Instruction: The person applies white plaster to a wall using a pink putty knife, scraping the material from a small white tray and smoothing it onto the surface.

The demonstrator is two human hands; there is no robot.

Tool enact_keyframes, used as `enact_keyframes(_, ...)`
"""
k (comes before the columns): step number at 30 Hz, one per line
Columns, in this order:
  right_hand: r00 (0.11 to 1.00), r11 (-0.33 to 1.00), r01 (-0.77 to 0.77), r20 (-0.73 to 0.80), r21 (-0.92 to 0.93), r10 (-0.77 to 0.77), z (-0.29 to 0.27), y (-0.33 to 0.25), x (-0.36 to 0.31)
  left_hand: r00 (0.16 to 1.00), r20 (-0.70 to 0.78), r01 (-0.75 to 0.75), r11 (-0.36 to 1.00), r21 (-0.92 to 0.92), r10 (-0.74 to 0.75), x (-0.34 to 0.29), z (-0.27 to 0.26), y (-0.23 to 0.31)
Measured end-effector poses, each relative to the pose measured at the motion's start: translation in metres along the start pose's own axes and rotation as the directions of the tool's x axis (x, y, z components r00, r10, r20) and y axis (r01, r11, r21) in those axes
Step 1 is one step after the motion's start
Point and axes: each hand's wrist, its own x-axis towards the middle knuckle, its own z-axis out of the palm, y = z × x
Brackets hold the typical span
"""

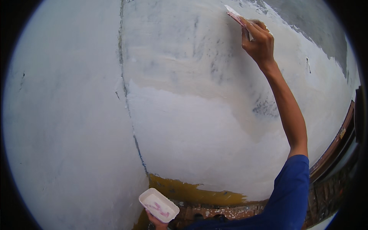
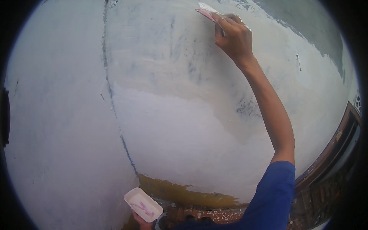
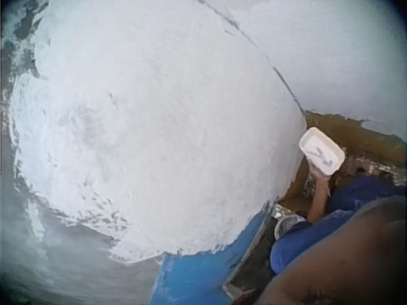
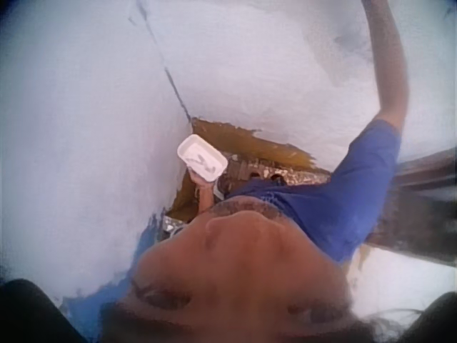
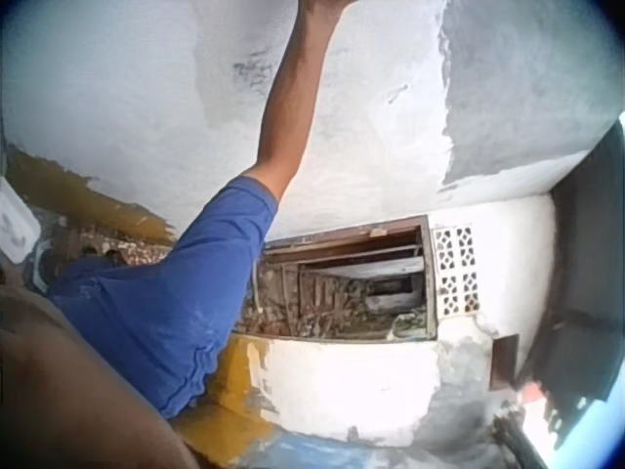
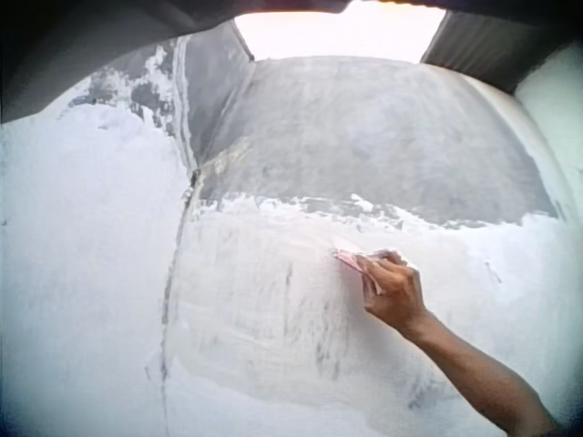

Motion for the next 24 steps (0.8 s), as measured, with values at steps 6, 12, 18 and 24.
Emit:
enact_keyframes(6, 0.974, 0.993, 0.097, 0.202, 0.061, -0.108, 0.009, -0.051, -0.040, 0.999, 0.023, -0.025, 0.999, 0.026, 0.024, 0.003, 0.005, 0.005)
enact_keyframes(12, 0.977, 0.965, -0.005, 0.208, 0.262, -0.051, -0.016, -0.066, -0.034, 0.994, -0.108, 0.025, 1.000, 0.011, -0.023, 0.006, -0.002, 0.004)
enact_keyframes(18, 0.962, 0.953, -0.236, -0.184, -0.188, 0.202, -0.053, 0.101, -0.009, 0.989, -0.125, 0.065, 0.989, -0.135, -0.082, -0.007, 0.035, 0.005)
enact_keyframes(24, 0.998, 0.987, -0.061, 0.008, -0.146, 0.063, -0.036, 0.037, -0.035, 0.981, -0.077, 0.134, 0.905, -0.404, -0.180, 0.003, 0.013, 0.005)
